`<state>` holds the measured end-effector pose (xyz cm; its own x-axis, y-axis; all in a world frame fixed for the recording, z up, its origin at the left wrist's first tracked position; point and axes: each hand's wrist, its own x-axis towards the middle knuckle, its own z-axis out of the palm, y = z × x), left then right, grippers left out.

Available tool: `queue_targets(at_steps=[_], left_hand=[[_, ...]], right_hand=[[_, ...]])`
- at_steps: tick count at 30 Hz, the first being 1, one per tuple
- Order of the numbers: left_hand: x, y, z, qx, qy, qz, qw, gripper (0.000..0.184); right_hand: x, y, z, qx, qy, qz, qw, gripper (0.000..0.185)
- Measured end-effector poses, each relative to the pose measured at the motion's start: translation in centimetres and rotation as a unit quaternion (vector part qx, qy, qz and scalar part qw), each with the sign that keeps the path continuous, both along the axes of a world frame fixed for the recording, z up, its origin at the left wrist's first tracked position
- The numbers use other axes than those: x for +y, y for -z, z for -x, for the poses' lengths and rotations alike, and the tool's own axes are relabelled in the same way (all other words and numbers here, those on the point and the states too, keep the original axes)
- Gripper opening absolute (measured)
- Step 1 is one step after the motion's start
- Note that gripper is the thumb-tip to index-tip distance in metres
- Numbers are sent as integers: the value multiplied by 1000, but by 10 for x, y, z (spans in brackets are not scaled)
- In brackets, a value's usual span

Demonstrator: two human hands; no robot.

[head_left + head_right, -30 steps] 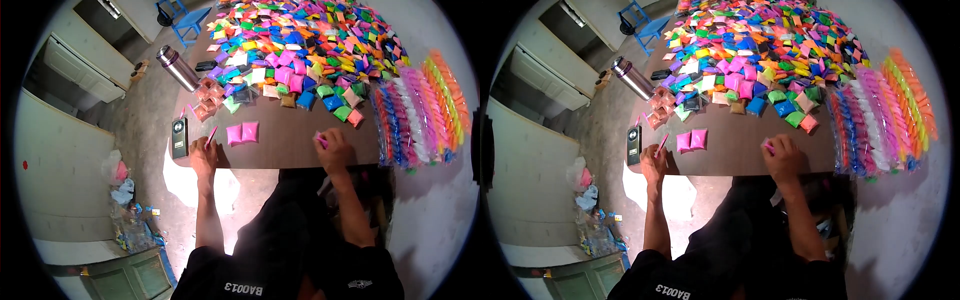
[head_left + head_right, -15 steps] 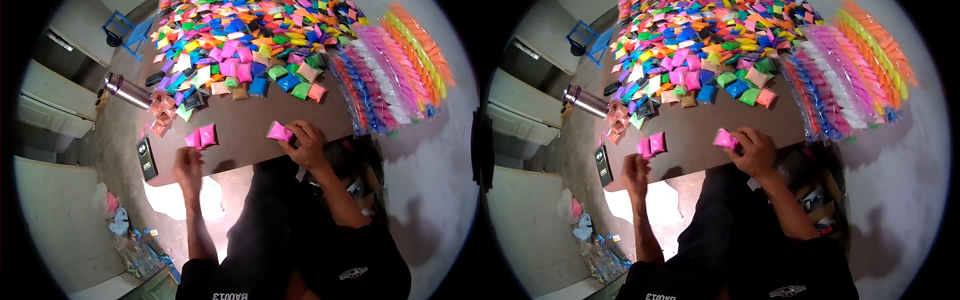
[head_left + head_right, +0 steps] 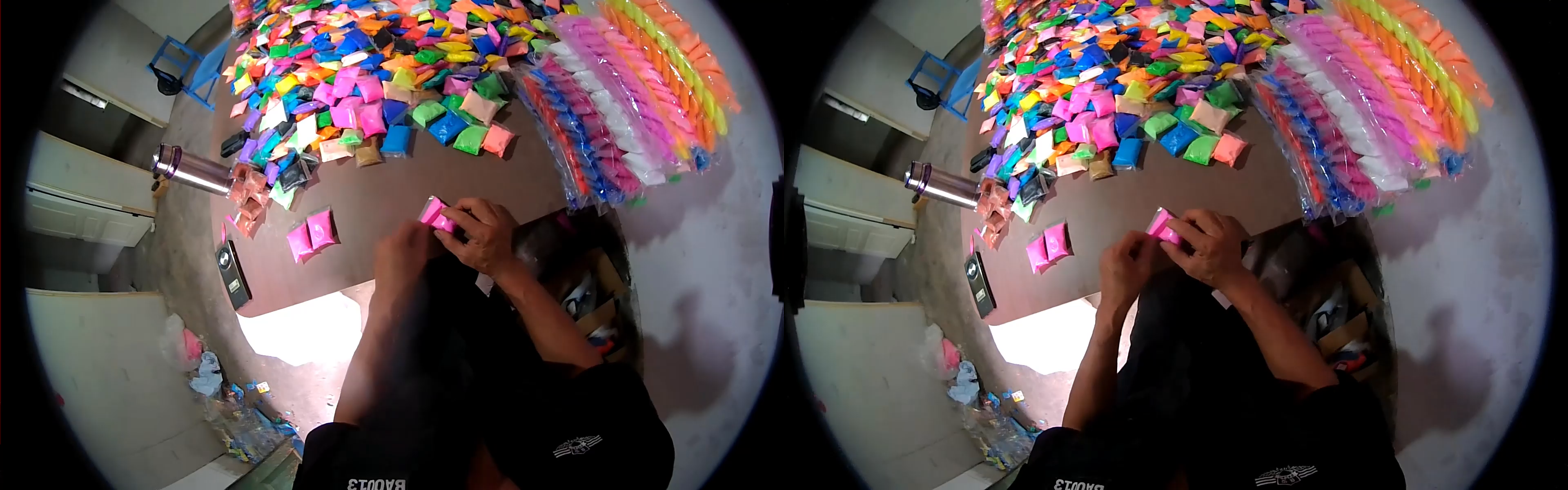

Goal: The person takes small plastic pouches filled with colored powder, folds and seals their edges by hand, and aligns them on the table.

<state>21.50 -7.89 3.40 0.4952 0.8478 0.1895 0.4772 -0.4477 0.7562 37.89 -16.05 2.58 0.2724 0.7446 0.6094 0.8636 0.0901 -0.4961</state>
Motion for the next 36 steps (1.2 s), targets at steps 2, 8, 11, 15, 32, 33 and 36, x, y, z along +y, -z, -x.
queue_targets(at_steps=[2,8,11,15,32,33,36], left_hand=[[14,4,0,12,4,-15,1000,8],[29,-8,-1,35,-20,-42,998,10],[12,-15,2,-2,-20,-19,1000,12],[-10,5,2,-3,1,-43,999,10],[6,-25,-13,59,41,-110,991,9],[11,-23,-17,58,42,-110,991,9],[35,-26,-29,108,60,-114,986,8]], right_hand=[[0,-1,-1,3,-4,-5,1000,33],[1,-3,-1,20,-2,-17,1000,27],[3,-2,-1,27,7,-31,999,20],[6,5,-3,36,9,-48,998,11],[5,6,-3,44,1,-52,998,10],[5,7,-4,42,-1,-57,997,11],[5,5,-3,48,1,-54,997,12]])
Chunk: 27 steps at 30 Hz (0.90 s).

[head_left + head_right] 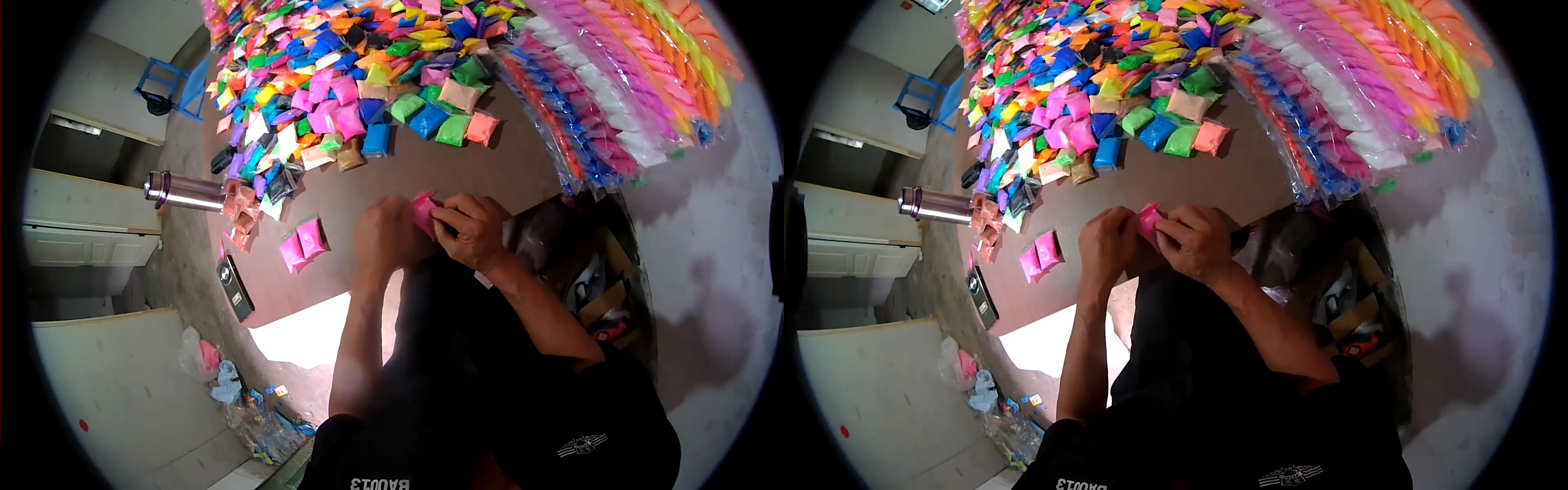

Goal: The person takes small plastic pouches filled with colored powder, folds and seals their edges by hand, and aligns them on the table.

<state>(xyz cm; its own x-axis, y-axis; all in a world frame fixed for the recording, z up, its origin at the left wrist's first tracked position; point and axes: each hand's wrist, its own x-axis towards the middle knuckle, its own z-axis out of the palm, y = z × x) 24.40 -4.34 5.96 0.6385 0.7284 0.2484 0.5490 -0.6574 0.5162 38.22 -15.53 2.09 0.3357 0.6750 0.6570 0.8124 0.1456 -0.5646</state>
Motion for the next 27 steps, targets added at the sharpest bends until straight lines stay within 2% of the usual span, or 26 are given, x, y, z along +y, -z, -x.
queue_targets(at_steps=[3,7,9,10,15,20,22,25,27], left_hand=[[19,8,0,0,18,16,1000,9],[7,-6,-2,-10,11,13,1000,9],[-10,-13,-3,-56,23,40,997,11],[-17,-31,-4,4,85,-33,996,10],[7,2,-2,-2,9,7,1000,10],[3,-5,7,-19,-30,18,999,13],[-13,-12,11,-56,-39,120,990,12],[-27,5,19,-55,-40,56,996,11],[-22,22,28,-82,-44,54,994,10]], right_hand=[[0,-2,2,19,0,0,1000,11],[-1,1,0,24,5,-1,1000,11],[-1,0,0,4,2,-1,1000,12],[-1,0,0,4,0,-1,1000,12],[0,-3,1,16,5,0,1000,12],[-2,0,0,19,4,10,1000,12],[-1,1,0,8,7,12,1000,11],[2,1,0,12,-5,6,1000,11],[2,1,1,10,2,-7,1000,10]])
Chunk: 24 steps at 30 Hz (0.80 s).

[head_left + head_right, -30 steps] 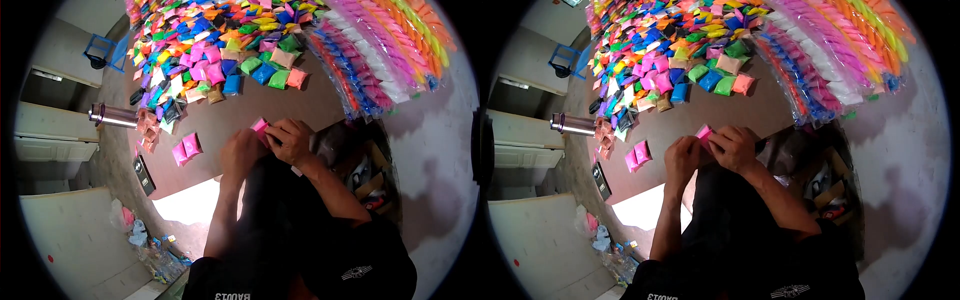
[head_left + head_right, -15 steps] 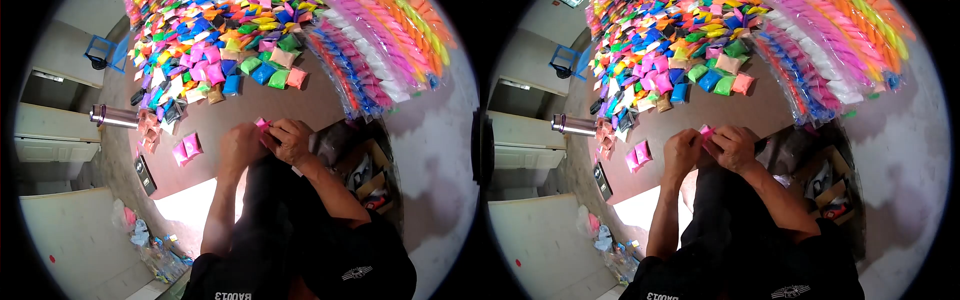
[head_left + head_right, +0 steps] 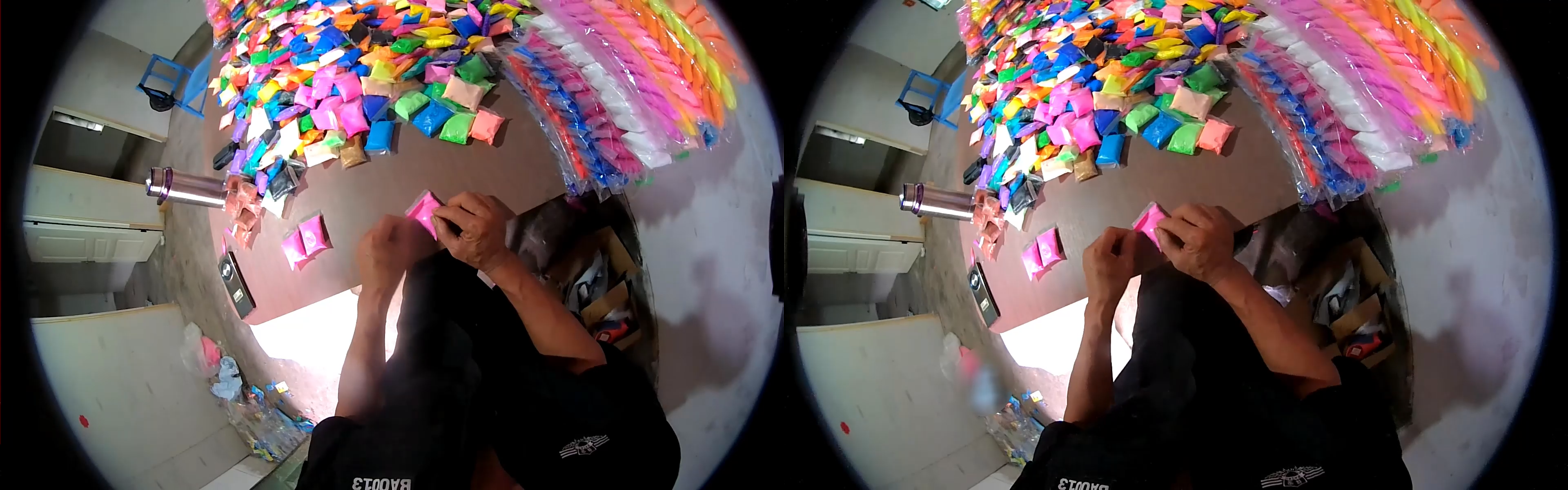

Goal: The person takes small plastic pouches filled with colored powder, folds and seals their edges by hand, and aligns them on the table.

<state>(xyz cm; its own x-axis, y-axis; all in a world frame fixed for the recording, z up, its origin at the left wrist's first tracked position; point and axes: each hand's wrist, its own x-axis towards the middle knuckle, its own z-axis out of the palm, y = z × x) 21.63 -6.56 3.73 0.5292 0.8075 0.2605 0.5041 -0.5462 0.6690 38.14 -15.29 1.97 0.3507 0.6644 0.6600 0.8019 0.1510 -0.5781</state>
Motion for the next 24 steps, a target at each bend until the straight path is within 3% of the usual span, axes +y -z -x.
queue_targets(at_steps=[4,6,10,13,15,22,24], left_hand=[[7,5,9,-14,-56,-14,998,12],[1,-2,10,-48,-74,33,996,12],[-24,4,7,-45,-8,-46,998,10],[-25,10,6,-36,-10,-49,998,11],[-19,11,5,35,-41,-84,995,11],[-13,7,5,1,-81,-55,995,10],[-23,6,5,-36,-17,-91,995,10]], right_hand=[[1,1,1,-5,-3,5,1000,9],[0,-1,1,8,6,12,1000,7],[3,3,2,17,9,-5,1000,6],[4,2,2,27,8,0,1000,6],[5,0,1,24,12,-4,1000,7],[6,3,1,25,10,-6,1000,9],[6,2,1,23,19,-3,1000,9]])
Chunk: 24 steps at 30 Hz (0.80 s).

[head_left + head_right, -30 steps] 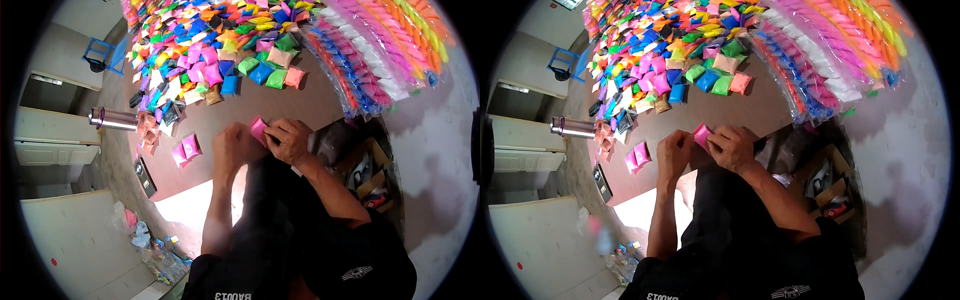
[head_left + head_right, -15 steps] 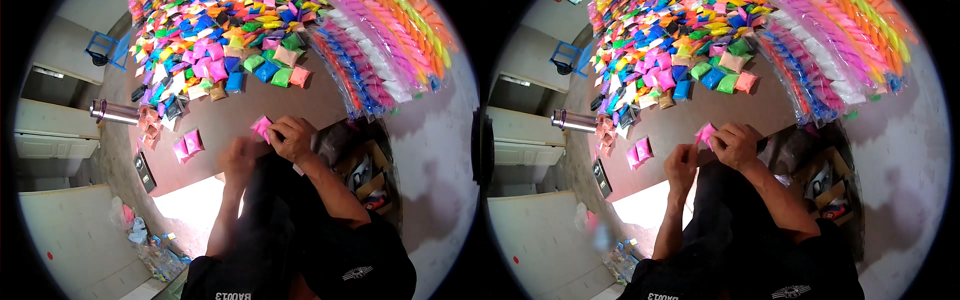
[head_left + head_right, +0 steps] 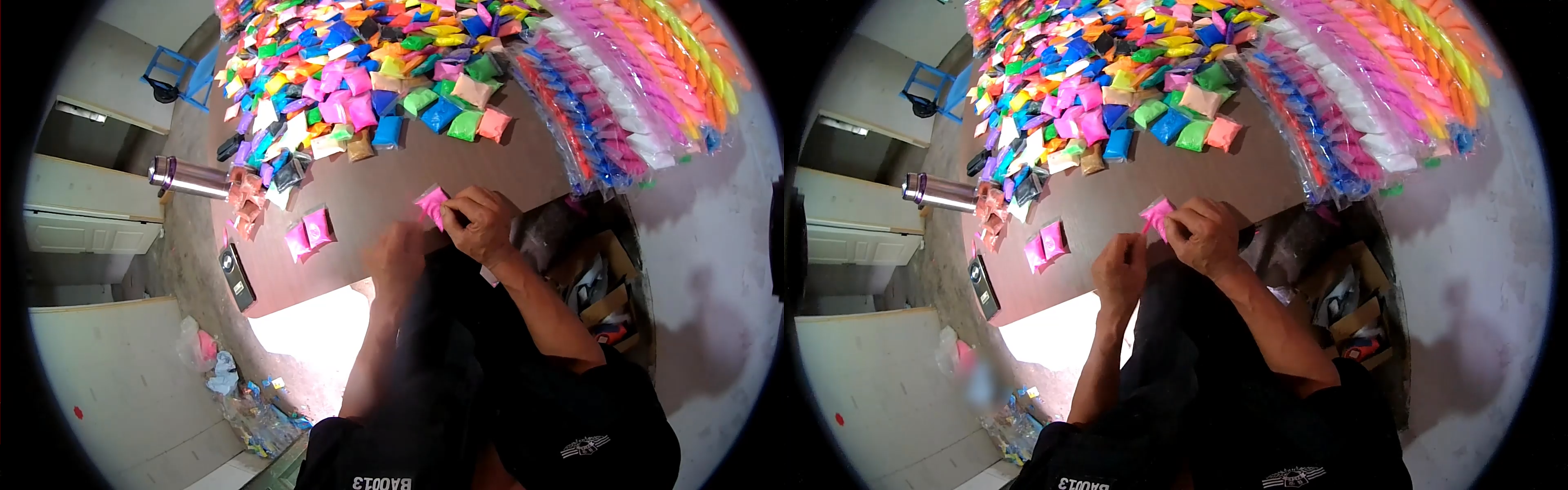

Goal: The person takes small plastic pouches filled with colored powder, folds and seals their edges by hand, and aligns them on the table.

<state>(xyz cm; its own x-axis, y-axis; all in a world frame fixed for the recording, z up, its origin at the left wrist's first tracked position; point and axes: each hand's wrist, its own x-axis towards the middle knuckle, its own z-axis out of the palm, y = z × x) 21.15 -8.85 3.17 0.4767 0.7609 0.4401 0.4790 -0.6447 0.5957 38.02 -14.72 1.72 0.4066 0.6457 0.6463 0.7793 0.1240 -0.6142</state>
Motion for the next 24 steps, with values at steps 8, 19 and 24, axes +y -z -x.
queue_targets(at_steps=[8,19,24], left_hand=[[17,-9,4,25,-55,21,998,8],[39,-37,-37,167,48,10,985,10],[53,-34,-41,132,58,-20,989,12]], right_hand=[[-3,-3,-1,1,-9,8,1000,6],[-6,-2,-1,-30,-16,-11,999,13],[-7,-1,-3,-24,-15,4,1000,11]])
